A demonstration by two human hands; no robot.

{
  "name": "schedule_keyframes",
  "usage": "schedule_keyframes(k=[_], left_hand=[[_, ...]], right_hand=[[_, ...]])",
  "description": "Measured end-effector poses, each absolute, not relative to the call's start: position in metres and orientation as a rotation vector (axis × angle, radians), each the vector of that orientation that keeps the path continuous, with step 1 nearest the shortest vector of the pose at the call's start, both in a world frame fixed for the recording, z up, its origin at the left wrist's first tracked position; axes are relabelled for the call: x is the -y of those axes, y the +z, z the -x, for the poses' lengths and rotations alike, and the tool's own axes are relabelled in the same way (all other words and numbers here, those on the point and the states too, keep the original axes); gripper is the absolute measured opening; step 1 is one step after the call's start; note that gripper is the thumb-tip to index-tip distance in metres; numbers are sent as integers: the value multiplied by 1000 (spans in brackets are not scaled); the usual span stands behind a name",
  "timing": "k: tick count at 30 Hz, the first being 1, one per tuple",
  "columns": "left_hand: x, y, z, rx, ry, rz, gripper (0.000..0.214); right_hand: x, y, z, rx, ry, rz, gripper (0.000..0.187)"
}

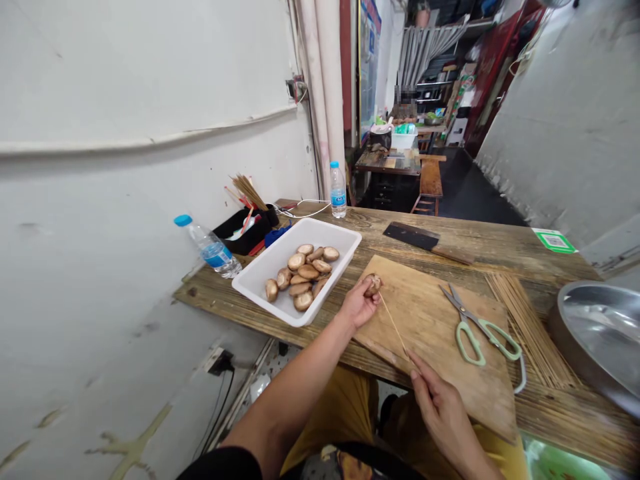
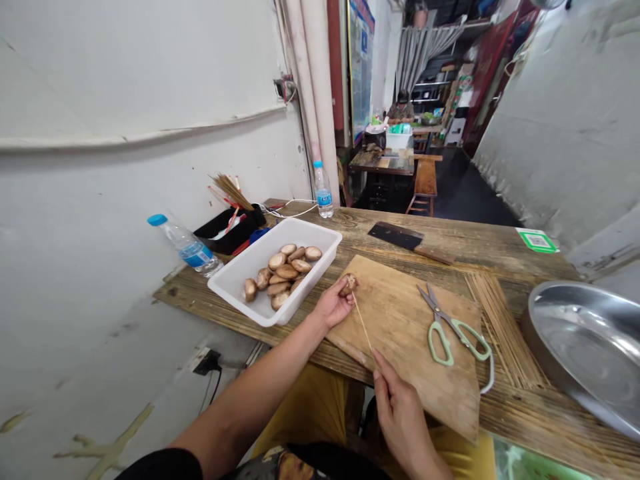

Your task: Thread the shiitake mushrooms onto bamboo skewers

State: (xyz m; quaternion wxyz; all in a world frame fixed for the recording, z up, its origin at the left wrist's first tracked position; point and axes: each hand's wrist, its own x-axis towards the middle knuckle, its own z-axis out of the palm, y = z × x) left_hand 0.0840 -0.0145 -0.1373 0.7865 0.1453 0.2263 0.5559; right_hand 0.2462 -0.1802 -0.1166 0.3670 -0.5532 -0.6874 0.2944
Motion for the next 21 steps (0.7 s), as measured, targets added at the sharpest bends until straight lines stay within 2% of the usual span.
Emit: schedule_keyframes(k=[5,7,11,15,18,21], left_hand=[[17,-133,-82,-456,1179,-267,38],[20,-128,-80,-445,1178,-229,41],[26,-116,-75,-433,1116,-153,18],[28,-106,-73,-464,1041,-98,30],[28,-102,-73,-478,1002,-95,20],[33,-100,-74,-456,991,-100,10]], right_hand=[[186,-115,-251,1709,686,1471,41],[191,-112,-252,1679,705,1471,37],[199,-108,-252,1632,801,1487,28],[202,-115,-253,1626,775,1471,35],[202,-118,-252,1620,795,1421,41],[199,-114,-252,1597,710,1372,36]])
